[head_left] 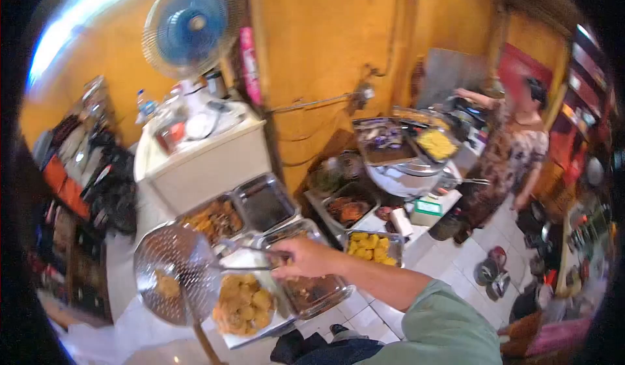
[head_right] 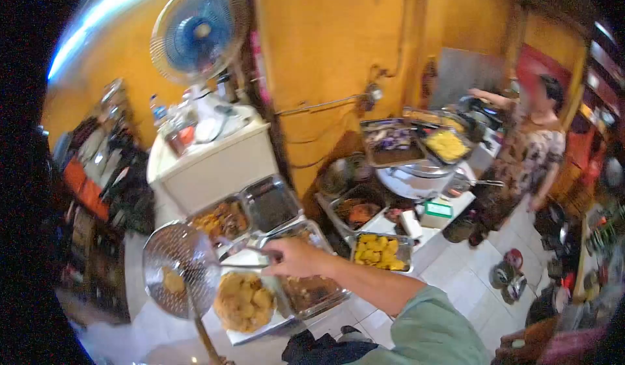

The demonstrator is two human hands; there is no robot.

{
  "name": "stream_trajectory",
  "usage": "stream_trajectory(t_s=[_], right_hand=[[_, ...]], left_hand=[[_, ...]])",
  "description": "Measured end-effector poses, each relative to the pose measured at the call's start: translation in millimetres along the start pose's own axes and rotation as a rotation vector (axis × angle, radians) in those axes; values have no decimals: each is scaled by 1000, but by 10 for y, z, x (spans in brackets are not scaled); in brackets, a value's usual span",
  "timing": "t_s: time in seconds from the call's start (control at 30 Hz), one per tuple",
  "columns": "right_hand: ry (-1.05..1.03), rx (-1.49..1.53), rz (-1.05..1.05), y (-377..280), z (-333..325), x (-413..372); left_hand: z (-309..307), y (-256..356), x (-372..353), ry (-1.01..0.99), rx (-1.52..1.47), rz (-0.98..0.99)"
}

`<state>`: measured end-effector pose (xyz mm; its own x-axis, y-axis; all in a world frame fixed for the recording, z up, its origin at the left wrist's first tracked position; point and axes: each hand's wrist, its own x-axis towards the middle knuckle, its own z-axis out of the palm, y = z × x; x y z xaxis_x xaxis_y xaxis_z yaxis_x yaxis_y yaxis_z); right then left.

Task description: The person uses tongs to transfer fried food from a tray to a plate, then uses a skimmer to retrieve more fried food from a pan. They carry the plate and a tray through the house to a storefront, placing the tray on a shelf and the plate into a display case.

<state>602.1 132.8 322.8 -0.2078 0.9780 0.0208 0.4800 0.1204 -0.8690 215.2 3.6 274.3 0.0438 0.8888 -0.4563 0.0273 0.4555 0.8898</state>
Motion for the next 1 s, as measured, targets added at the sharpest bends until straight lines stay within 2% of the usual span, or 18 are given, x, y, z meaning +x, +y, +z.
stream_trajectory(t_s=[0.03,0.1,0.17,0.23,0.27,0.33,0.43,0.7,1.0], right_hand=[[14,-31,-42,-29,43,32],[99,8,-104,31,173,82],[32,-138,-7,-385,72,46],[26,-248,-37,-391,146,96],[-13,-241,-62,-482,209,134],[43,-358,-120,-615,286,165],[6,-478,-113,-651,479,315],[-97,-506,-39,-760,797,473],[-75,-342,-32,-764,586,387]], left_hand=[[38,40,-38,27,-24,-8],[-70,-276,89,5,155,209],[-22,-188,54,-43,-68,54],[166,326,-153,6,-22,-51],[156,343,-183,49,-41,-55],[141,271,-148,-21,113,-41],[141,130,-122,-31,174,16],[156,215,-263,-76,138,-54],[23,121,-250,-13,51,-81]])
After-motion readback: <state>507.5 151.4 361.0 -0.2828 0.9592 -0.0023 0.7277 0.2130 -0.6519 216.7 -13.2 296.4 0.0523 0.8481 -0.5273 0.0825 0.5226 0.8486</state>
